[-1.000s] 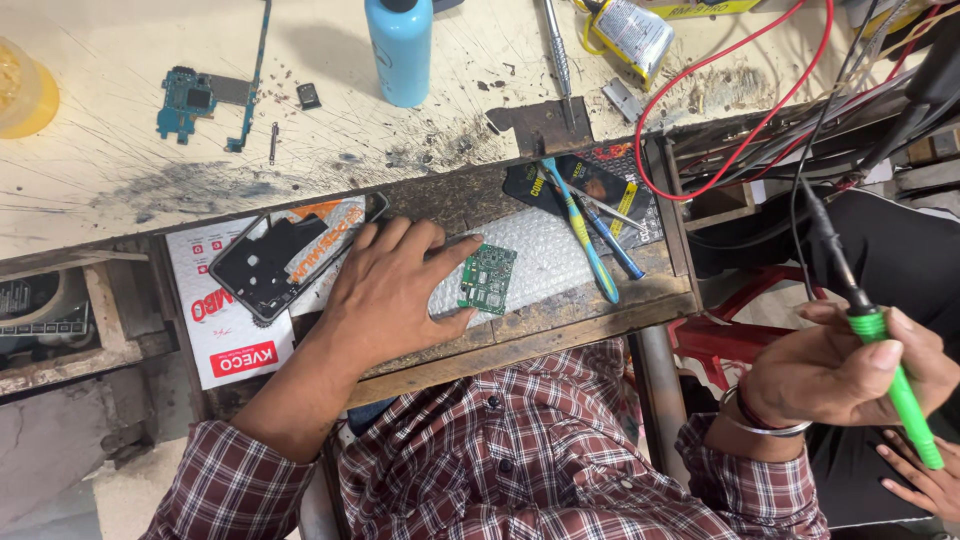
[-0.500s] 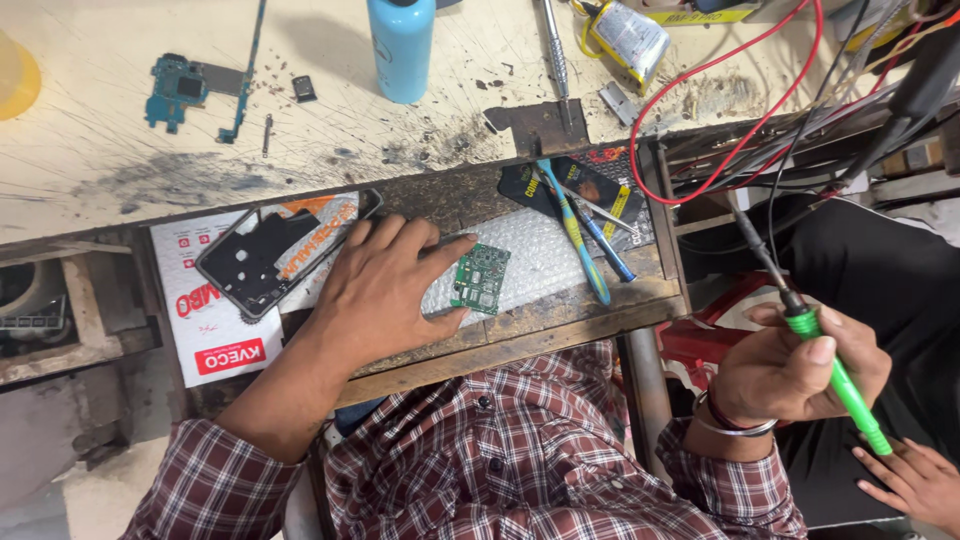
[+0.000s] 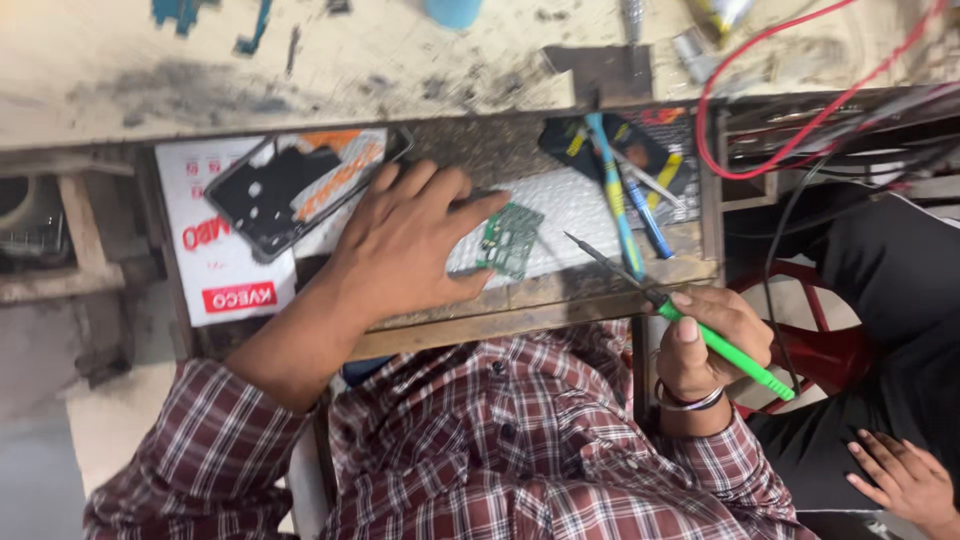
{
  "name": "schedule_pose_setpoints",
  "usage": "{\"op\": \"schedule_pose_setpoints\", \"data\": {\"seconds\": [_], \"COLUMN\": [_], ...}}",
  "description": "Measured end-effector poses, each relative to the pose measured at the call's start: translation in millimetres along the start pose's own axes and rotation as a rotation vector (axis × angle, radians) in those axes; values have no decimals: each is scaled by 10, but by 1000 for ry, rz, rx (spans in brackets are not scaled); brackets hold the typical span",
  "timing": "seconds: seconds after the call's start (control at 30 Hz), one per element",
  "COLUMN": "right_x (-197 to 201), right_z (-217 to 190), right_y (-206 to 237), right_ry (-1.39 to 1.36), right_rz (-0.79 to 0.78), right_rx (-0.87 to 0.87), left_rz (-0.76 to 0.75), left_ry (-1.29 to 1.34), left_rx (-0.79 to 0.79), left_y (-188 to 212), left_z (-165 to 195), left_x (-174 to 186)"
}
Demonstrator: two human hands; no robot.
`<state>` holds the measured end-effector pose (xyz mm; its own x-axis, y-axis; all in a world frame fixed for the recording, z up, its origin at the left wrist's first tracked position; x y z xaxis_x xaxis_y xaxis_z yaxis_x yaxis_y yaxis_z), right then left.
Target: The person uses a soldering iron to work on a small green circuit board, then places a battery into a smartphone chassis and closes the device. The person then powers on the phone and briefly interacts with the screen.
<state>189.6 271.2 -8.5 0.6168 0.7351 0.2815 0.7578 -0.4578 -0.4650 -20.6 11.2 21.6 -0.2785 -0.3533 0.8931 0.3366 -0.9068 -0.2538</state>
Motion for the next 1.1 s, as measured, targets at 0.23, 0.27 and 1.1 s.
{"op": "schedule_pose_setpoints", "data": {"seconds": [0.23,0.27,1.1], "right_x": [-147,-151,-269], "right_z": [-8,-7,131], "right_y": [-157,-177,-327], "right_ry": [138,111,-22], "right_rz": [-192,-222,-326], "right_rx": [77,81,96], "left_rz": [-29,-13,-14], "left_ry": [-32,-40,-23], "left_rx": [-2,-8,16], "left_y": [1,-11,-7], "left_z": [-58,-51,-31], "left_x": [-105,-111,-19]}}
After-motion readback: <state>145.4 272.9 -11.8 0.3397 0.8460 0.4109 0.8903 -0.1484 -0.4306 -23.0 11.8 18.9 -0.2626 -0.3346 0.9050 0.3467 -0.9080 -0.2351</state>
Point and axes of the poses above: each hand's wrist, its own y-axis away from the middle knuckle, its own x-axis out of the back of the hand, z = x × y, the point moved 2 cm from there along -y, towards the middle knuckle, and after that the axes turned 10 degrees about -x, right-handed, at the moved point
